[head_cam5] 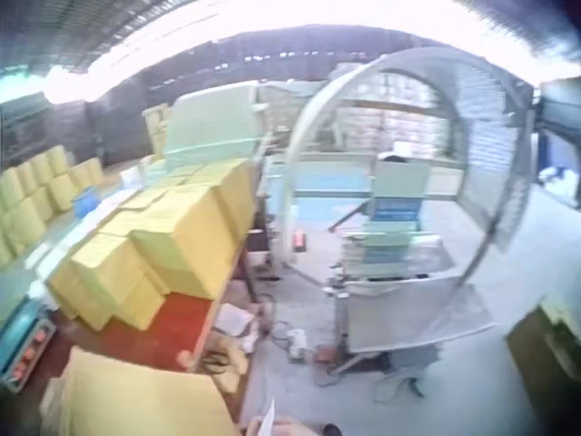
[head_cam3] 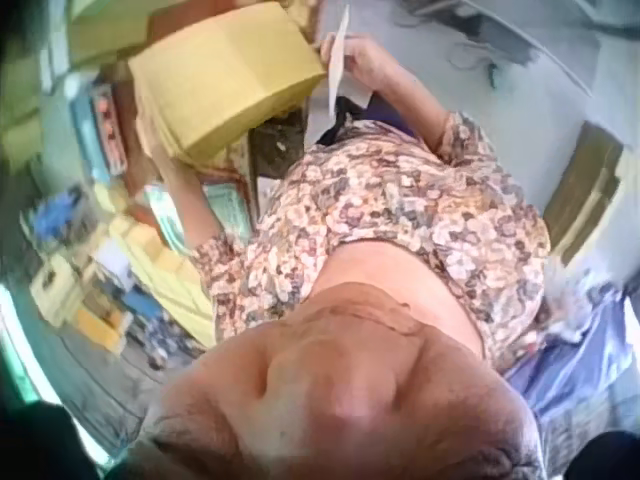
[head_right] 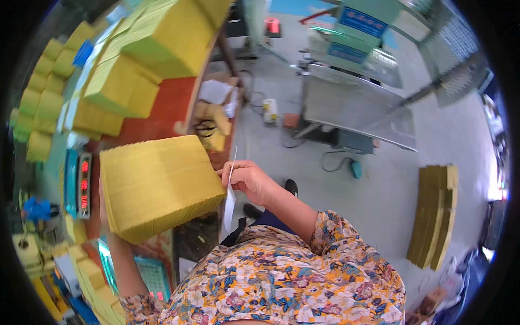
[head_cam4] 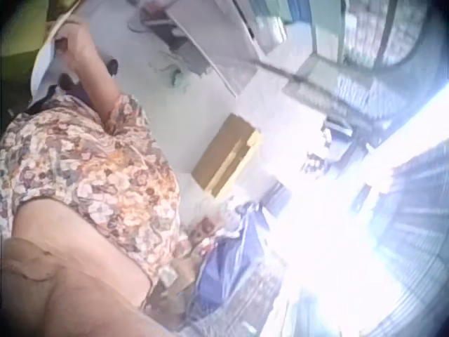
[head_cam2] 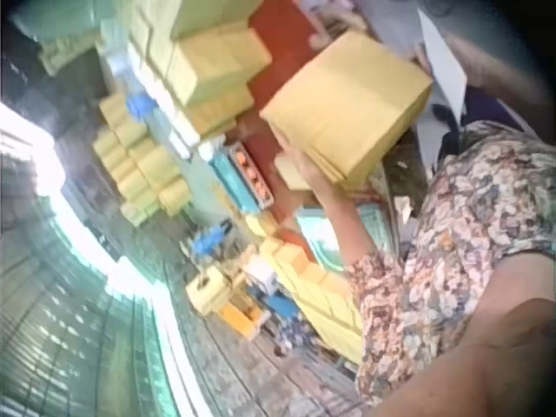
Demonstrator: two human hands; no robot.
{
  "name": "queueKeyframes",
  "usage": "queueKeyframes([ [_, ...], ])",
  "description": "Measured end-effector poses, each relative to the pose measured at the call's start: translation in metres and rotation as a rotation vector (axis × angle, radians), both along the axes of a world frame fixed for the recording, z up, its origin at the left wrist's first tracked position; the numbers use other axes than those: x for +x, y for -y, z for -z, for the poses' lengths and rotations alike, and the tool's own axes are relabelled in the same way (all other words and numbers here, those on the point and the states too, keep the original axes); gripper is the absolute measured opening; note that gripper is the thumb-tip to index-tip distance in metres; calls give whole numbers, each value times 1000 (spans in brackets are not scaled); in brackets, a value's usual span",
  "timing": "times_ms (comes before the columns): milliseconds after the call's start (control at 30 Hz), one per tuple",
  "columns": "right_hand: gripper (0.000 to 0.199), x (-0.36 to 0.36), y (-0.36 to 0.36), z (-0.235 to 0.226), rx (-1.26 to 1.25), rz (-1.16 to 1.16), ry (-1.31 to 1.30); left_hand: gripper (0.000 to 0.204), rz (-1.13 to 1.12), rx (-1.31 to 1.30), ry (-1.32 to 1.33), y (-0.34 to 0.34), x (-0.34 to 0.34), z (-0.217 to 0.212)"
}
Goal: Weighing stacks of yellow paper, inserting a white slip, and passing them through a strapping machine.
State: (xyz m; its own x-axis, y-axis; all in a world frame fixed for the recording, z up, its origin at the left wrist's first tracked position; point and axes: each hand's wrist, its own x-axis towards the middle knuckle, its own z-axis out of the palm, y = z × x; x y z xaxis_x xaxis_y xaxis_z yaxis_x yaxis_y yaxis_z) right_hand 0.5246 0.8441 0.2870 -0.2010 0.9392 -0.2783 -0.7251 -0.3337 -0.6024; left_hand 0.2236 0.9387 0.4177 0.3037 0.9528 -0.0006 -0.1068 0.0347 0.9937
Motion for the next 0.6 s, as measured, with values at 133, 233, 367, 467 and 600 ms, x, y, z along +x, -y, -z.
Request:
queueKeyframes([
  [133,9,55,33,1,-24,165,96,55,-15,-146,146,-2,31,66],
  [233,10,84,46,6,-70,230,223,48,132,-177,258,-22,31,157],
  [367,9,114,64,5,-140,345,280,53,251,-404,419,-59,66,236],
  [467,9,167,84,19,-169,467,310,53,273,-403,495,-51,160,265],
  [600,13,230,81,49,-100,463,274,54,310,-417,535,-65,251,307],
])
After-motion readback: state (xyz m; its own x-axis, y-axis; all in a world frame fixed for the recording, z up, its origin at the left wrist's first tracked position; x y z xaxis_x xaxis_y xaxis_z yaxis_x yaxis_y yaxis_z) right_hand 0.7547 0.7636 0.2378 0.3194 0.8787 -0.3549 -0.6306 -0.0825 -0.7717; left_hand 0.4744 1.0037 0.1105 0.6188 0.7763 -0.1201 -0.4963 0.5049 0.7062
